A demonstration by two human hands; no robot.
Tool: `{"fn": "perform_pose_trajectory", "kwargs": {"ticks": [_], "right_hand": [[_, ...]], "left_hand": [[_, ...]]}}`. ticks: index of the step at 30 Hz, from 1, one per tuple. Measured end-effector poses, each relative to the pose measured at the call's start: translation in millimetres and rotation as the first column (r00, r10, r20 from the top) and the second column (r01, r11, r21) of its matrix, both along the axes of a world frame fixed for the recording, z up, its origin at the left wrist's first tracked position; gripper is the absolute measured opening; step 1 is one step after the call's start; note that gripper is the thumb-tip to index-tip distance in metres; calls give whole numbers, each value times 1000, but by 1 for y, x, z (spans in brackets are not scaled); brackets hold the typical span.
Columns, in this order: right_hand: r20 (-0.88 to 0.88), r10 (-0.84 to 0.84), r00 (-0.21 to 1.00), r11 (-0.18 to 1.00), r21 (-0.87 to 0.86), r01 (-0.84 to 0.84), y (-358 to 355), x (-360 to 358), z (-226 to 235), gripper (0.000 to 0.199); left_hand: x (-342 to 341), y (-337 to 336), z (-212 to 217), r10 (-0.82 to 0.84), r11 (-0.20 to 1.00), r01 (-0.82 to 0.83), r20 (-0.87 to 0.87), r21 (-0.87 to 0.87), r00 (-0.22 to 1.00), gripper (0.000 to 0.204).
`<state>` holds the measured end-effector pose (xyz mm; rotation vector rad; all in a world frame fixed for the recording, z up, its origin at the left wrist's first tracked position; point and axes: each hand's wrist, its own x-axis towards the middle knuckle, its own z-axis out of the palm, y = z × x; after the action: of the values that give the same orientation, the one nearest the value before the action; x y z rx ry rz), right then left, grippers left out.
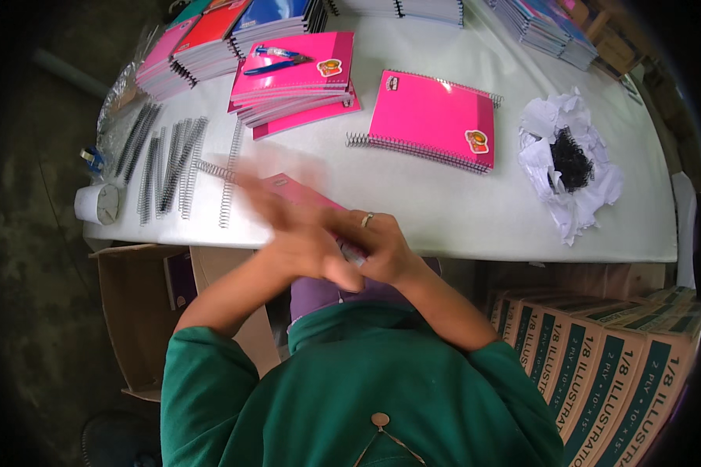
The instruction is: The person takes a notebook cover from a cardboard box, places it on a stack of paper, and manually rotates a spiral binding wire through the punched holes to assemble the notebook.
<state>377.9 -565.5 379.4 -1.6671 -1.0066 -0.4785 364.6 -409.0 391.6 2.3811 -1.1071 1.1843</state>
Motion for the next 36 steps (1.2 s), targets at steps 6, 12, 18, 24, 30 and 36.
{"fn": "perform_pose_trajectory", "kwargs": {"ticks": [6, 12, 18, 24, 30, 36], "right_hand": [[139, 3, 990, 971, 238, -37, -4, 3, 18, 50], [146, -289, 946, 914, -253, 318, -47, -3, 116, 35], [-549, -141, 824, 988, -28, 150, -62, 28, 73, 15], [-663, -89, 743, 978, 85, 193, -62, 26, 69, 15], [-449, -356, 820, 934, -148, 324, -52, 19, 71, 18], [-123, -505, 854, 858, 39, 512, -101, 63, 105, 23]], "left_hand": [[-25, -38, 23, -256, 923, 151, -272, -353, 928, 81], [-22, -29, 89, -306, 768, -217, -642, -603, 703, 31], [26, -38, 57, -800, 316, -480, -502, -819, 330, 19], [48, -28, 51, -890, 360, -371, -435, -856, 140, 9], [73, -17, 48, -859, 499, -163, -511, -851, 37, 12], [70, -59, 68, -564, 705, -137, -666, -696, 488, 22]]}}
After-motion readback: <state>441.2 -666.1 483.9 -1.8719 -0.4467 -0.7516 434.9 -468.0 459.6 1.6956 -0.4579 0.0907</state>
